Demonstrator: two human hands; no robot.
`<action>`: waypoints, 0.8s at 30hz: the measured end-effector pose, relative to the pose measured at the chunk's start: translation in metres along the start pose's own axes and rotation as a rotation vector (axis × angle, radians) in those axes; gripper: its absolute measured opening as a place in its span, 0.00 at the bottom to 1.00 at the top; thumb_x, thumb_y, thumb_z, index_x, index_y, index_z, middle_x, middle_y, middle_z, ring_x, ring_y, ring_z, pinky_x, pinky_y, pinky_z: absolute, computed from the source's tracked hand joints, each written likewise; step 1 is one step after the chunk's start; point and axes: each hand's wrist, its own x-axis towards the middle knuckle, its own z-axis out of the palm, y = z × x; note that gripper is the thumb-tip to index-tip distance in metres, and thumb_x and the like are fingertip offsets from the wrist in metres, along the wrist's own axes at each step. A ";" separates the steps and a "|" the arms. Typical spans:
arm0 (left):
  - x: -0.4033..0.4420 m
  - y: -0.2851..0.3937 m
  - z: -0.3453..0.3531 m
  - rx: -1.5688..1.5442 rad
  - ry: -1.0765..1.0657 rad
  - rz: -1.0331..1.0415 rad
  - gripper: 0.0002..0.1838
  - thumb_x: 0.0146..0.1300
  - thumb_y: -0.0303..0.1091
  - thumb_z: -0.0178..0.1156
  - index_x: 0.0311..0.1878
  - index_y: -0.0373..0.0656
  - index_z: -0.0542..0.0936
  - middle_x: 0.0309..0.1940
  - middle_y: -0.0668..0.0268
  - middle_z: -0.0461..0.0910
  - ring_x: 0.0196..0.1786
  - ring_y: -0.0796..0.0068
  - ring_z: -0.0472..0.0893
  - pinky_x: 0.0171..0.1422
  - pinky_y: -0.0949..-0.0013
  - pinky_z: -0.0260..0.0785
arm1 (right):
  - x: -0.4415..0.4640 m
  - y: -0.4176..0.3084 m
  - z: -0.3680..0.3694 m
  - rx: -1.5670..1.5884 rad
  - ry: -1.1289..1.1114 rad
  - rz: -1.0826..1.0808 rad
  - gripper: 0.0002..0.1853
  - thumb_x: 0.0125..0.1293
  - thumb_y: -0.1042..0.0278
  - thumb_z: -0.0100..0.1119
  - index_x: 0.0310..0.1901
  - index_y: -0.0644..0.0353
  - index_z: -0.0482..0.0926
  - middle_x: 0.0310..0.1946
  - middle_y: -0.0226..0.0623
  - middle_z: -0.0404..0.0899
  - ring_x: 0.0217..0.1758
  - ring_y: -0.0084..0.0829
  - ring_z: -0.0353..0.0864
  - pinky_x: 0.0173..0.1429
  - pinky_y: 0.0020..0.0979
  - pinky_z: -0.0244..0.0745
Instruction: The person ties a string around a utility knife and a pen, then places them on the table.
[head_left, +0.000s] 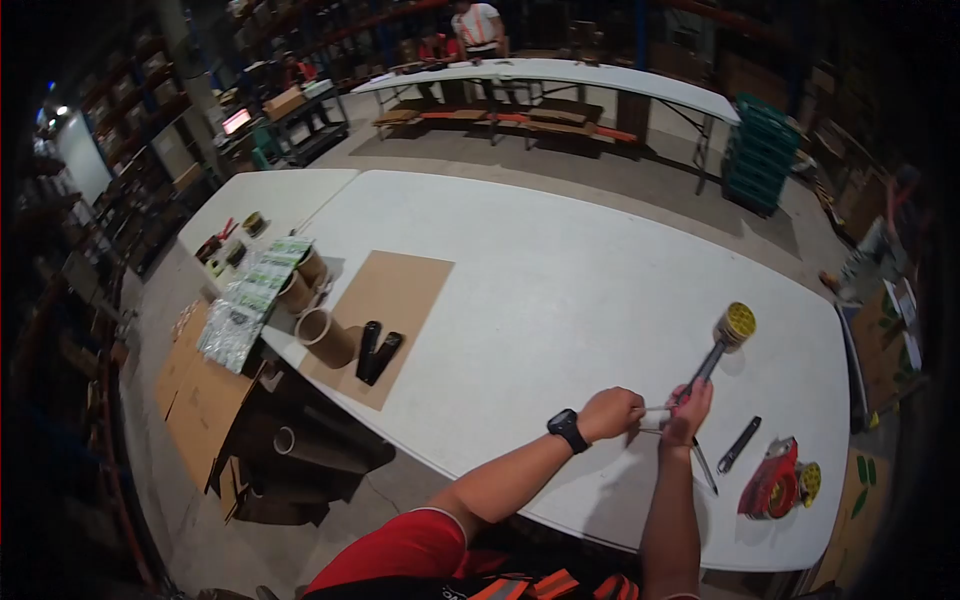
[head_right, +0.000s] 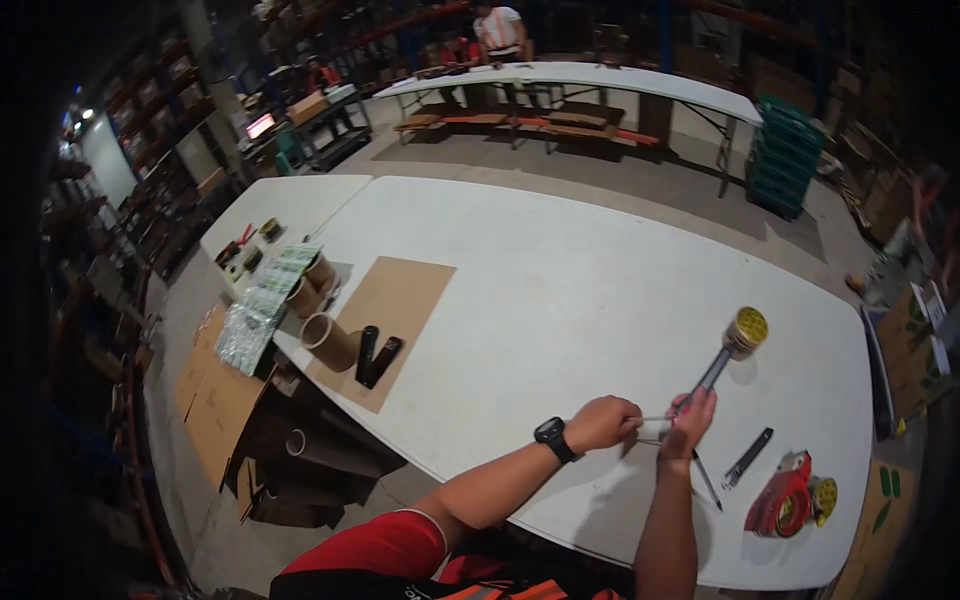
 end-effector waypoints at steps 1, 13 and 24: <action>0.001 0.000 0.001 0.006 -0.026 -0.008 0.10 0.59 0.39 0.56 0.30 0.43 0.82 0.27 0.53 0.81 0.34 0.49 0.79 0.39 0.52 0.71 | 0.004 0.003 0.000 0.007 0.087 0.040 0.09 0.74 0.57 0.45 0.40 0.51 0.66 0.23 0.26 0.69 0.22 0.17 0.65 0.25 0.20 0.60; -0.002 0.011 0.003 -0.283 0.006 -0.006 0.11 0.61 0.34 0.62 0.39 0.34 0.81 0.29 0.55 0.81 0.31 0.68 0.80 0.37 0.69 0.72 | 0.007 0.005 -0.003 -0.054 -0.121 0.098 0.09 0.73 0.63 0.43 0.49 0.56 0.66 0.24 0.30 0.74 0.21 0.19 0.72 0.22 0.20 0.66; 0.004 0.022 -0.002 -0.934 -0.261 -0.381 0.10 0.72 0.33 0.50 0.42 0.40 0.79 0.27 0.71 0.78 0.23 0.88 0.69 0.26 0.84 0.59 | -0.015 -0.012 0.012 0.035 -0.329 0.239 0.20 0.75 0.64 0.39 0.65 0.61 0.59 0.37 0.41 0.80 0.37 0.24 0.79 0.37 0.21 0.76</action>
